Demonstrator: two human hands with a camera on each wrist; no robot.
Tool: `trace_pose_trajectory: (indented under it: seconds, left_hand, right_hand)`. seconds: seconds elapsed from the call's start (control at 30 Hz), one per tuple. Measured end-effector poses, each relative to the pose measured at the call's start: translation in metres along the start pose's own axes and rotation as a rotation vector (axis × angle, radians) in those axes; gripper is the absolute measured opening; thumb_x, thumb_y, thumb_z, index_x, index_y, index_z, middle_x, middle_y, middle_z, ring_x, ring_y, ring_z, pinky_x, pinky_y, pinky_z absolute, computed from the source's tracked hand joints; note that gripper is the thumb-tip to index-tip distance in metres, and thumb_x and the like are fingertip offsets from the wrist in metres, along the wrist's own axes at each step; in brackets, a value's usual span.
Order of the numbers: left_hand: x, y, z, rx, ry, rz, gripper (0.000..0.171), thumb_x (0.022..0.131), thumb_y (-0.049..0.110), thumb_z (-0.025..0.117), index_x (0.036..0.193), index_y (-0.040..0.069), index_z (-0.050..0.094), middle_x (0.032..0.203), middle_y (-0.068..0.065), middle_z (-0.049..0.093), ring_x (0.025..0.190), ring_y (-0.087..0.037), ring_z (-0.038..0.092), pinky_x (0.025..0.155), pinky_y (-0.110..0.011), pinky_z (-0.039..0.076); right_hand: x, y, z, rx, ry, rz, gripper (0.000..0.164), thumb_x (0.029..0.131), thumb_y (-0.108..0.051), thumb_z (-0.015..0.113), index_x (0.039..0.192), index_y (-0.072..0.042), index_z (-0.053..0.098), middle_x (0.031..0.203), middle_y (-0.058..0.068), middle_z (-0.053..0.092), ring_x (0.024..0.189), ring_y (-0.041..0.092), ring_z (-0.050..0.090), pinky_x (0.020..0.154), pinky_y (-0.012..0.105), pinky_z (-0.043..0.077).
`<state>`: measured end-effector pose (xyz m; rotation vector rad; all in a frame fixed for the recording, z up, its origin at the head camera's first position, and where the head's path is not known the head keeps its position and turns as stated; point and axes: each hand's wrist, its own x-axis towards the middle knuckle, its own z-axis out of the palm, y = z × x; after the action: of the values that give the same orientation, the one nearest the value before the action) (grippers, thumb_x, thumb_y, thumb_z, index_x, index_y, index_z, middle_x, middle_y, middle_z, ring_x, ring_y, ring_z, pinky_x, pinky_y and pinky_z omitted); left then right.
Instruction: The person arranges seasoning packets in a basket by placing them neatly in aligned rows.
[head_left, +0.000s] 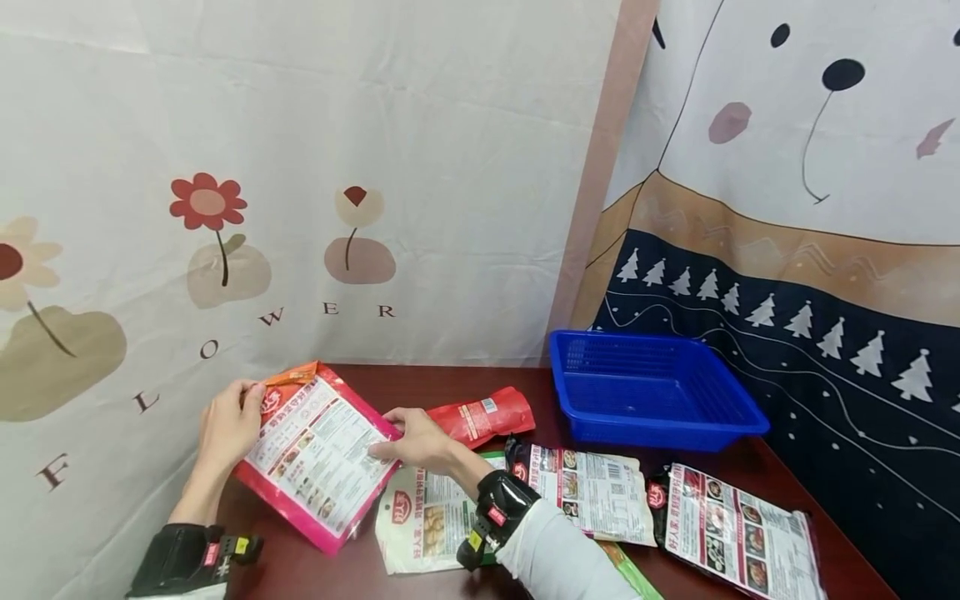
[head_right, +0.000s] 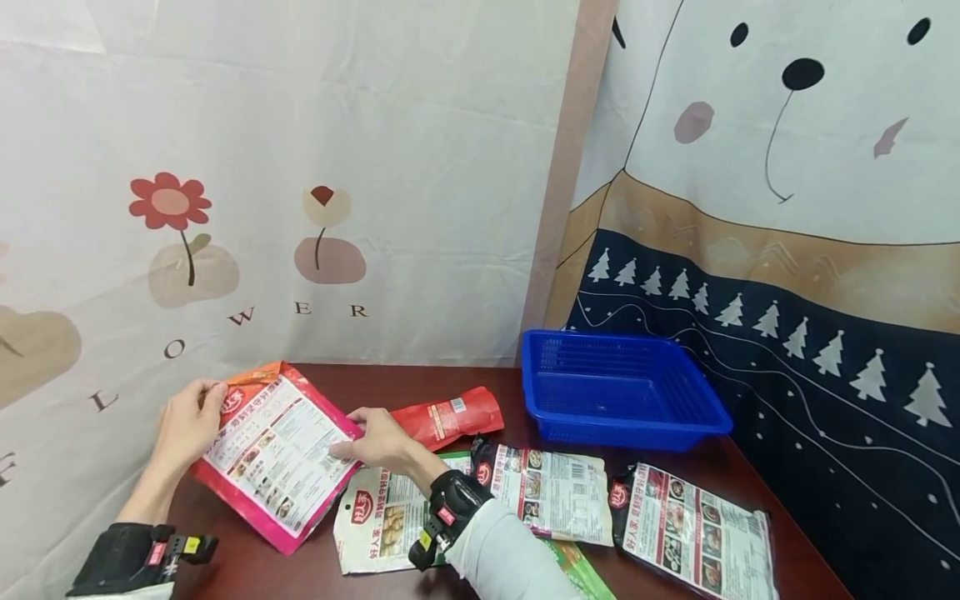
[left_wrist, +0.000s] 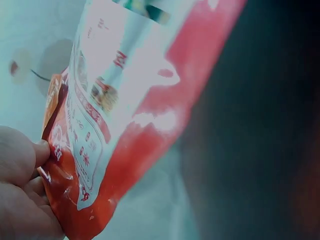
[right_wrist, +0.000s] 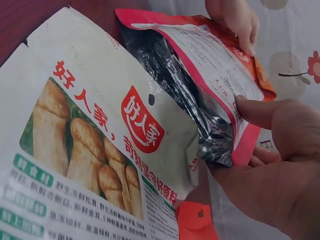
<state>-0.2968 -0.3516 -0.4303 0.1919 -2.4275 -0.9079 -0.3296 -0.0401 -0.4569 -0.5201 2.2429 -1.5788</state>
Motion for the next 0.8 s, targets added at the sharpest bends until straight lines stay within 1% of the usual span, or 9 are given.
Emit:
trace_pose_trajectory:
  seconds: [0.07, 0.17, 0.2, 0.27, 0.33, 0.47, 0.6, 0.7, 0.8]
  left_hand:
    - [0.002, 0.016, -0.004, -0.012, 0.007, 0.019, 0.045, 0.121, 0.032, 0.046, 0.132, -0.005, 0.070, 0.132, -0.037, 0.073, 0.120, -0.056, 0.068, 0.097, -0.063, 0.049]
    - [0.004, 0.043, -0.011, -0.024, 0.023, 0.054, 0.045, 0.121, 0.035, 0.047, 0.132, -0.001, 0.071, 0.132, -0.034, 0.074, 0.119, -0.053, 0.068, 0.094, -0.058, 0.048]
    - [0.004, 0.052, -0.012, -0.029, 0.036, 0.074, 0.044, 0.121, 0.035, 0.049, 0.130, 0.000, 0.072, 0.130, -0.033, 0.075, 0.117, -0.052, 0.069, 0.092, -0.056, 0.048]
    - [0.005, 0.071, -0.015, -0.047, 0.063, 0.116, 0.040, 0.120, 0.034, 0.052, 0.128, 0.001, 0.073, 0.126, -0.031, 0.077, 0.110, -0.048, 0.070, 0.087, -0.049, 0.047]
    - [0.006, 0.091, -0.015, -0.070, 0.098, 0.172, 0.035, 0.119, 0.031, 0.056, 0.124, 0.002, 0.075, 0.119, -0.028, 0.079, 0.101, -0.042, 0.070, 0.082, -0.041, 0.044]
    - [0.006, 0.130, -0.010, -0.129, 0.157, 0.306, 0.025, 0.116, 0.023, 0.064, 0.118, 0.003, 0.077, 0.108, -0.022, 0.082, 0.090, -0.033, 0.068, 0.076, -0.028, 0.040]
    - [0.006, 0.163, 0.000, -0.184, 0.186, 0.441, 0.018, 0.114, 0.016, 0.067, 0.115, 0.001, 0.078, 0.101, -0.021, 0.082, 0.083, -0.032, 0.069, 0.073, -0.024, 0.040]
    - [0.006, 0.184, 0.009, -0.222, 0.174, 0.511, 0.017, 0.114, 0.014, 0.067, 0.114, -0.001, 0.076, 0.099, -0.021, 0.081, 0.080, -0.032, 0.069, 0.072, -0.023, 0.042]
    - [0.005, 0.203, 0.018, -0.265, 0.149, 0.549, 0.017, 0.114, 0.014, 0.068, 0.115, -0.001, 0.075, 0.098, -0.019, 0.080, 0.079, -0.028, 0.069, 0.070, -0.021, 0.043]
  right_hand:
    - [-0.004, 0.001, -0.005, 0.033, -0.009, 0.012, 0.047, 0.097, -0.017, 0.090, 0.140, -0.010, 0.072, 0.107, 0.003, 0.083, 0.089, 0.018, 0.079, 0.082, 0.034, 0.066]
    - [-0.010, 0.003, -0.015, 0.058, -0.002, -0.007, 0.038, 0.097, -0.017, 0.090, 0.133, -0.014, 0.077, 0.104, 0.002, 0.084, 0.088, 0.018, 0.079, 0.082, 0.033, 0.065]
    - [-0.013, 0.003, -0.019, 0.070, 0.001, -0.023, 0.035, 0.098, -0.016, 0.090, 0.131, -0.014, 0.078, 0.104, 0.003, 0.084, 0.089, 0.017, 0.079, 0.081, 0.033, 0.065]
    - [-0.017, 0.005, -0.027, 0.083, 0.010, -0.063, 0.033, 0.099, -0.015, 0.089, 0.130, -0.014, 0.079, 0.107, 0.004, 0.084, 0.091, 0.016, 0.079, 0.082, 0.032, 0.065]
    - [-0.023, 0.007, -0.038, 0.093, 0.013, -0.120, 0.031, 0.100, -0.014, 0.087, 0.131, -0.013, 0.079, 0.111, 0.007, 0.084, 0.095, 0.017, 0.080, 0.085, 0.030, 0.066]
    - [-0.039, 0.010, -0.065, 0.072, 0.032, -0.204, 0.034, 0.103, -0.017, 0.085, 0.136, -0.015, 0.079, 0.120, 0.010, 0.085, 0.101, 0.017, 0.081, 0.088, 0.029, 0.064]
    - [-0.057, 0.011, -0.095, 0.016, 0.056, -0.264, 0.039, 0.104, -0.020, 0.084, 0.142, -0.018, 0.077, 0.124, 0.010, 0.086, 0.102, 0.016, 0.083, 0.088, 0.028, 0.065]
    - [-0.069, 0.013, -0.116, -0.035, 0.096, -0.318, 0.039, 0.103, -0.019, 0.085, 0.141, -0.017, 0.078, 0.123, 0.010, 0.087, 0.097, 0.017, 0.083, 0.083, 0.029, 0.066]
    - [-0.082, 0.014, -0.134, -0.060, 0.149, -0.364, 0.037, 0.102, -0.016, 0.085, 0.138, -0.015, 0.078, 0.123, 0.013, 0.086, 0.095, 0.018, 0.083, 0.081, 0.030, 0.068]
